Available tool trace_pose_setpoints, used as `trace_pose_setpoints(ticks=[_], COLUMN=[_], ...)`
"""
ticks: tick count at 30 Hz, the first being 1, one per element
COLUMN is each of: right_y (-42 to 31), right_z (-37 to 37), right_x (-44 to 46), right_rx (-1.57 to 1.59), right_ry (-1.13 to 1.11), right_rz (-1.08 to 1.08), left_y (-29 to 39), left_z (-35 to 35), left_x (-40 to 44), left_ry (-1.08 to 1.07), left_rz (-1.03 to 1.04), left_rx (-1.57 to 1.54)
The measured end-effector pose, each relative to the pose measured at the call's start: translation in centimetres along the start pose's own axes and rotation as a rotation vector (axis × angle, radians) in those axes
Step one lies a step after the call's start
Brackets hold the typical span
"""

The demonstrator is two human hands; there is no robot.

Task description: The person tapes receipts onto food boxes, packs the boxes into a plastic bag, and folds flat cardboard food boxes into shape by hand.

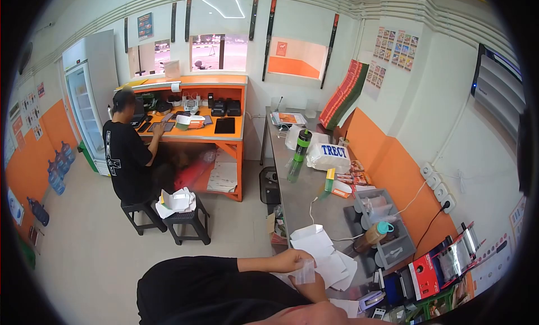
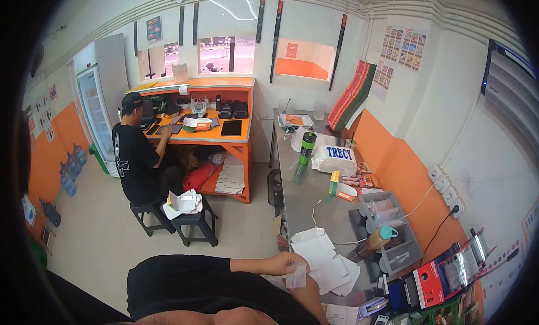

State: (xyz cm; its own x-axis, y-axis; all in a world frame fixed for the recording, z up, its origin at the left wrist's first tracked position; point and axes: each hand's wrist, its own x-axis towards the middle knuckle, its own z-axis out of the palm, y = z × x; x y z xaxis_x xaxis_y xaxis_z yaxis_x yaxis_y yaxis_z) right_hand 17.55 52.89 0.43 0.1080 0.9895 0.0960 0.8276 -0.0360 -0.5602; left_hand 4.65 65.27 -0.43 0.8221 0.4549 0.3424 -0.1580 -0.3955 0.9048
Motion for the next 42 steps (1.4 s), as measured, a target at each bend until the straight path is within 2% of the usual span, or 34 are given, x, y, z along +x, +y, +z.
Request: trace_pose_setpoints(ticks=[1, 4, 6, 10, 12, 14, 16, 17, 18, 19, 20, 21, 22, 24, 25, 26, 27, 28, 29, 31, 32, 33, 34, 35, 36, 37, 38, 39, 40, 41, 42], right_y=[0.4, 2.0, 1.8, 2.4, 2.4, 2.9, 3.6, 3.7, 3.3, 3.1, 3.3, 3.8, 4.4, 7.4, 8.3, 9.1, 9.1, 9.1, 9.1, 7.3, 6.9, 6.0, 4.7, 4.1, 4.0, 4.1, 4.3, 4.4, 4.4, 5.2, 5.9], right_z=[0.4, 0.7, -0.2, -0.4, -1.0, -1.2, -0.9, -0.7, -1.0, -1.2, -1.2, -1.1, -1.2, 0.1, 0.5, 1.0, 1.1, 1.2, 1.2, 0.2, 0.3, 0.3, 0.1, -0.1, -0.4, -0.6, -0.9, -1.1, -1.2, -0.9, -0.5], right_x=[0.0, 0.1, 0.1, 0.3, 0.0, 0.2, 0.2, 0.2, 0.4, 0.7, 0.8, 0.8, 0.9, 1.0, 1.2, 1.6, 2.0, 2.1, 2.1, 2.4, 2.5, 2.4, 2.1, 1.9, 1.6, 1.5, 1.5, 1.6, 1.6, 1.7, 1.8], right_rx=[0.047, 0.081, 0.12, 0.248, 0.26, 0.273, 0.067, 0.068, 0.036, 0.004, 0.006, -0.111, -0.228, -0.213, -0.194, -0.195, 0.283, 0.764, 0.765, 1.185, 1.151, 1.153, 1.335, 1.514, 1.512, 1.037, 0.562, 0.563, 0.326, 0.209, 0.093], right_ry=[-0.05, -0.011, 0.007, 0.077, 0.083, 0.093, 0.242, 0.232, 0.345, 0.463, 0.463, 0.292, 0.117, 0.052, -0.011, -0.012, 0.189, 0.386, 0.383, 0.611, 0.639, 0.636, 0.563, 0.483, 0.478, 0.347, 0.217, 0.22, 0.154, 0.117, 0.087], right_rz=[0.023, 0.032, 0.006, -0.055, -0.006, 0.036, 0.042, 0.041, 0.072, 0.101, 0.1, 0.229, 0.355, 0.278, 0.202, 0.199, 0.263, 0.32, 0.318, 0.353, 0.384, 0.382, 0.412, 0.442, 0.443, 0.344, 0.24, 0.24, 0.127, 0.076, 0.022], left_y=[-0.1, -0.6, -1.4, -3.0, -3.1, -3.1, -2.8, -2.6, -2.4, -2.8, -3.5, -4.1, -4.4, -4.7, -3.6, -2.6, -1.1, 0.1, -1.2, -4.2, -4.6, -4.1, -3.9, -4.5, -6.0, -7.4, -8.7, -8.7, -8.8, -8.9, -6.4], left_z=[0.0, -0.4, -2.0, -5.0, -7.1, -9.4, -9.5, -9.0, -8.6, -8.0, -7.0, -6.0, -5.0, -3.6, -3.6, -3.9, -4.4, -4.9, -5.3, -6.6, -6.8, -7.1, -7.4, -7.9, -8.9, -9.9, -11.0, -12.1, -12.8, -12.7, -12.0], left_x=[0.0, 0.1, 0.2, -0.4, -0.7, -0.9, -1.2, -1.3, -1.2, -1.2, -1.4, -1.6, -1.8, -2.1, -2.2, -2.4, -2.6, -2.6, -2.8, -2.7, -3.1, -3.1, -3.3, -3.5, -3.8, -4.1, -4.4, -4.4, -4.4, -4.3, -3.6], left_ry=[-0.004, 0.005, 0.109, 0.154, 0.494, 0.56, 0.63, 0.616, 0.602, 0.605, 0.453, 0.3, 0.301, 0.008, 0.013, -0.085, -0.183, -0.183, -0.18, -0.203, -0.203, 0.019, 0.243, 0.248, 0.406, 0.563, 0.564, 0.605, 0.632, 0.624, 0.651], left_rz=[0.0, -0.072, -0.325, -0.282, -0.369, -0.365, -0.37, -0.437, -0.5, -0.501, -0.387, -0.274, -0.274, -0.159, -0.158, -0.331, -0.504, -0.561, -0.563, -0.832, -0.836, -0.833, -0.822, -0.825, -0.773, -0.714, -0.712, -0.692, -0.665, -0.667, -0.657], left_rx=[-0.001, -0.094, 0.3, 0.525, 0.467, 0.445, 0.418, 0.371, 0.323, 0.326, 0.23, 0.132, 0.13, 0.069, 0.066, 0.288, 0.511, 0.694, 0.694, 0.803, 0.806, 0.803, 0.794, 0.792, 0.848, 0.903, 0.903, 0.589, 0.277, 0.281, -0.207])
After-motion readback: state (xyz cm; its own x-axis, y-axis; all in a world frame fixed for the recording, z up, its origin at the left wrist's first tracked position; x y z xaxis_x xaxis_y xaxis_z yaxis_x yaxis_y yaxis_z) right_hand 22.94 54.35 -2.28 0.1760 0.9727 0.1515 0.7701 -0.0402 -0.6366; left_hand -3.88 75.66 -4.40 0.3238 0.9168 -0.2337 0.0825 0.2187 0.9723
